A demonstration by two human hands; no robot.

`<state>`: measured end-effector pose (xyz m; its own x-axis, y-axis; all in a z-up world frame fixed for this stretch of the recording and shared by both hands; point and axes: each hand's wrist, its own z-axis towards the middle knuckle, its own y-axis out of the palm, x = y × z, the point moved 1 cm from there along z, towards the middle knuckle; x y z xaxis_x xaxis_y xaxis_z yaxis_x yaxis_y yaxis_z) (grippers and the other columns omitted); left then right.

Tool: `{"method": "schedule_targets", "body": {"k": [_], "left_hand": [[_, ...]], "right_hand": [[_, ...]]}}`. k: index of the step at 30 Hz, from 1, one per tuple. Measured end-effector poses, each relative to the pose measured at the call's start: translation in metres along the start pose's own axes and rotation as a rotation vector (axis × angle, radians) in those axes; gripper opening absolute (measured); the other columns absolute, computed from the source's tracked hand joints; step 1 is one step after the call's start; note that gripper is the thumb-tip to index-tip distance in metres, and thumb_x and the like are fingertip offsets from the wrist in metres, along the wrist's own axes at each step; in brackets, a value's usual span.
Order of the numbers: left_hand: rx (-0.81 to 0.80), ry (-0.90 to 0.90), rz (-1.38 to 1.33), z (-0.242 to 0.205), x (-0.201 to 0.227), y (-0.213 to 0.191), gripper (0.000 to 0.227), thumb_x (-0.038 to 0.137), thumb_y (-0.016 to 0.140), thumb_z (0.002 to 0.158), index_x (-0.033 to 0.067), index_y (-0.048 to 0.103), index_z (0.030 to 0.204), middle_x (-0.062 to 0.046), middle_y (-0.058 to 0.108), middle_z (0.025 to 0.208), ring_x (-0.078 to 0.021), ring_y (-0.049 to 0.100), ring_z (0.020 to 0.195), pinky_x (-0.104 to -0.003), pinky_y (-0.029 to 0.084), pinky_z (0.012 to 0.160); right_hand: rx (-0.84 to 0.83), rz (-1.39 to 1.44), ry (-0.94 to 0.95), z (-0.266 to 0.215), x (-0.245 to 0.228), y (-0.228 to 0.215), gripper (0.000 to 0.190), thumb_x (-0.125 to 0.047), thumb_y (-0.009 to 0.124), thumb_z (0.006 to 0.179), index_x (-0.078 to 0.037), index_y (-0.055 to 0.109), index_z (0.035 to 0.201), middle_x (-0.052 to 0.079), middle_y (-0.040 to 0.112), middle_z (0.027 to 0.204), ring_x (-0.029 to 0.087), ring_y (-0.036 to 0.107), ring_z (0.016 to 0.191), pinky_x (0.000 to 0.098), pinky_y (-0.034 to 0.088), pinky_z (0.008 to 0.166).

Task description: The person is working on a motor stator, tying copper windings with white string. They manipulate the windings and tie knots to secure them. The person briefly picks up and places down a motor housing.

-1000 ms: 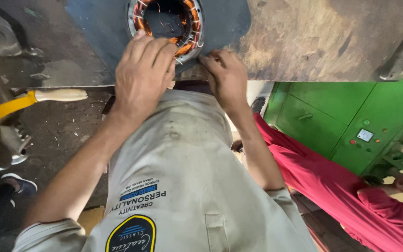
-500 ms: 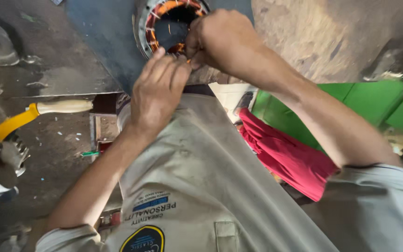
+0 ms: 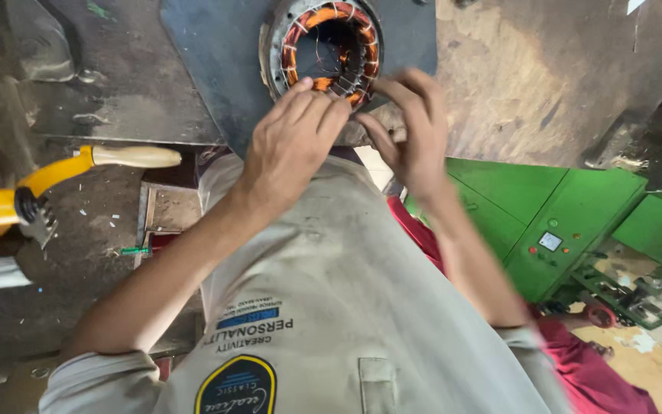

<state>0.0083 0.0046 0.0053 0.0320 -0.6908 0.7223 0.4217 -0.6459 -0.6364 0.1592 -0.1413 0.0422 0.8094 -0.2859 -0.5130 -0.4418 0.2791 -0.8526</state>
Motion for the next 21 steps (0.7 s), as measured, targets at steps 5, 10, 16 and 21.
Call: {"method": "schedule_targets", "body": {"k": [5, 10, 16, 21], "left_hand": [[-0.020, 0.014, 0.060, 0.005, 0.006, -0.003, 0.030, 0.006, 0.064, 0.095, 0.0007, 0.060, 0.124, -0.013, 0.066, 0.108, -0.0294, 0.065, 0.110, -0.043, 0.048, 0.115], [-0.032, 0.040, 0.087, 0.005, 0.008, 0.001, 0.030, 0.005, 0.065, 0.097, 0.0004, 0.060, 0.126, -0.015, 0.066, 0.110, -0.0327, 0.065, 0.112, -0.043, 0.049, 0.114], [-0.028, 0.068, 0.092, 0.003, 0.009, 0.002, 0.030, 0.005, 0.072, 0.100, 0.0007, 0.062, 0.127, -0.016, 0.065, 0.113, -0.0324, 0.061, 0.115, -0.048, 0.044, 0.119], [-0.018, 0.029, 0.084, -0.002, 0.011, 0.000, 0.025, 0.005, 0.077, 0.098, 0.0007, 0.063, 0.119, -0.013, 0.065, 0.111, -0.0316, 0.061, 0.115, -0.051, 0.041, 0.120]], "right_hand": [[0.201, -0.029, 0.161, -0.051, 0.003, 0.061, 0.053, -0.024, 0.092, 0.075, -0.001, 0.063, 0.114, 0.018, 0.059, 0.117, 0.040, 0.054, 0.110, 0.0494, 0.044, 0.097], [0.226, -0.126, 0.162, -0.058, 0.007, 0.089, 0.028, -0.013, 0.086, 0.086, -0.010, 0.071, 0.109, 0.008, 0.065, 0.114, 0.034, 0.057, 0.112, 0.0466, 0.045, 0.099], [0.319, -0.242, 0.111, -0.067, 0.000, 0.037, 0.021, -0.010, 0.082, 0.088, -0.013, 0.074, 0.108, 0.009, 0.066, 0.112, 0.031, 0.059, 0.109, 0.0430, 0.046, 0.093], [0.280, -0.279, 0.118, -0.064, -0.009, -0.012, 0.024, -0.003, 0.085, 0.091, -0.008, 0.077, 0.114, 0.005, 0.066, 0.095, 0.026, 0.065, 0.081, 0.0385, 0.051, 0.074]]}}
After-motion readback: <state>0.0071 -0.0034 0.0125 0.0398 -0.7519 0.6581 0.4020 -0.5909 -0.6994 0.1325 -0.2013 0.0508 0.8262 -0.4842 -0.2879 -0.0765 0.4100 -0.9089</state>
